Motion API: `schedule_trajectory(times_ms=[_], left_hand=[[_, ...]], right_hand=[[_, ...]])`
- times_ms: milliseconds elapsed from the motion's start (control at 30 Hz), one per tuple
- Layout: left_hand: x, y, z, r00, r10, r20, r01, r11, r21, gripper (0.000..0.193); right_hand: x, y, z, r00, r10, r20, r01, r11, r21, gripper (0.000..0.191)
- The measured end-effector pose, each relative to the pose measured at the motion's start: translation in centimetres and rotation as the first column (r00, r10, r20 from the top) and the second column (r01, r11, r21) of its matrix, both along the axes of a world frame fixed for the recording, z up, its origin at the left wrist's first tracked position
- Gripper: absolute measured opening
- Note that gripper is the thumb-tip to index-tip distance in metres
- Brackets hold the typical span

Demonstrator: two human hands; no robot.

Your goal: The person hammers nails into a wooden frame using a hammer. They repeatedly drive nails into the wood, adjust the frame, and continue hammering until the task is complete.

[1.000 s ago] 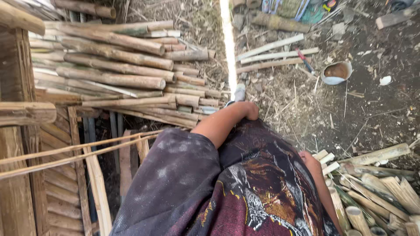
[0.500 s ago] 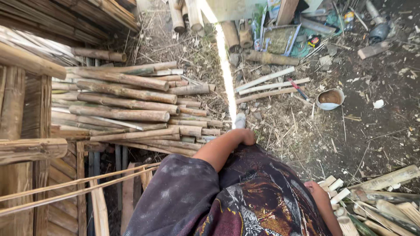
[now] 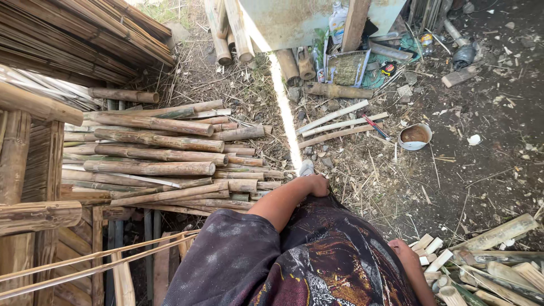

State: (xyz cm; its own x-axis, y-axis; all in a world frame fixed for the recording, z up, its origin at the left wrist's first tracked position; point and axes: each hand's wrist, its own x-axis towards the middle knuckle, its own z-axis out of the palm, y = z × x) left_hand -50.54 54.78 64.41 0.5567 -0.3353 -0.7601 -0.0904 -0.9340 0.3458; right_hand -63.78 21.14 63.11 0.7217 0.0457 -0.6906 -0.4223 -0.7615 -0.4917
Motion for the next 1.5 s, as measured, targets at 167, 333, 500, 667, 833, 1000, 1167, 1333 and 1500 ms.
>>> schedule_trajectory(times_ms=[167, 333, 500, 667, 833, 1000, 1167, 1333, 1500], left_hand=[[-0.2, -1.0, 0.8, 0.997, -0.005, 0.075, 0.010, 0.998, -0.059, 0.056], [-0.4, -1.8, 1.0, 0.994, -0.038, 0.104, 0.048, 0.995, -0.086, 0.054], [0.4, -2.6, 1.9, 0.992, -0.079, 0.099, 0.084, 0.995, -0.044, 0.055], [2.0, -3.6, 3.5, 0.986, -0.148, 0.070, 0.149, 0.989, 0.001, 0.057], [3.6, -3.9, 3.0, 0.986, -0.163, 0.030, 0.162, 0.986, 0.043, 0.052], [6.4, -1.9, 1.4, 0.948, -0.318, -0.023, 0.318, 0.948, 0.005, 0.044], [9.5, 2.7, 0.5, 0.964, -0.258, -0.058, 0.257, 0.966, -0.022, 0.040], [11.5, 5.1, -1.2, 0.840, -0.542, 0.031, 0.542, 0.840, -0.009, 0.030], [11.7, 7.3, -1.9, 0.963, -0.268, 0.021, 0.268, 0.952, -0.144, 0.031]], right_hand=[[-1.6, 0.3, 0.1, 0.998, -0.015, 0.058, 0.009, 0.995, 0.098, 0.034], [-2.8, 0.6, 0.3, 0.978, -0.196, -0.073, 0.208, 0.947, 0.246, 0.029], [-3.3, 0.8, 0.4, 0.985, -0.152, 0.085, 0.124, 0.954, 0.271, 0.031], [-2.9, 0.8, 0.3, 0.799, -0.528, -0.287, 0.593, 0.770, 0.236, 0.034], [-0.6, 1.7, 0.5, 0.747, -0.555, -0.366, 0.633, 0.762, 0.136, 0.038], [4.0, 5.1, 1.8, 0.935, -0.291, -0.201, 0.343, 0.886, 0.313, 0.033], [9.2, 9.8, 2.7, 0.975, -0.200, -0.096, 0.219, 0.937, 0.272, 0.030], [10.1, 13.1, 1.6, 0.994, -0.111, -0.012, 0.111, 0.994, 0.016, 0.028], [7.9, 14.6, 0.9, 0.979, -0.197, -0.049, 0.189, 0.974, -0.127, 0.027]])
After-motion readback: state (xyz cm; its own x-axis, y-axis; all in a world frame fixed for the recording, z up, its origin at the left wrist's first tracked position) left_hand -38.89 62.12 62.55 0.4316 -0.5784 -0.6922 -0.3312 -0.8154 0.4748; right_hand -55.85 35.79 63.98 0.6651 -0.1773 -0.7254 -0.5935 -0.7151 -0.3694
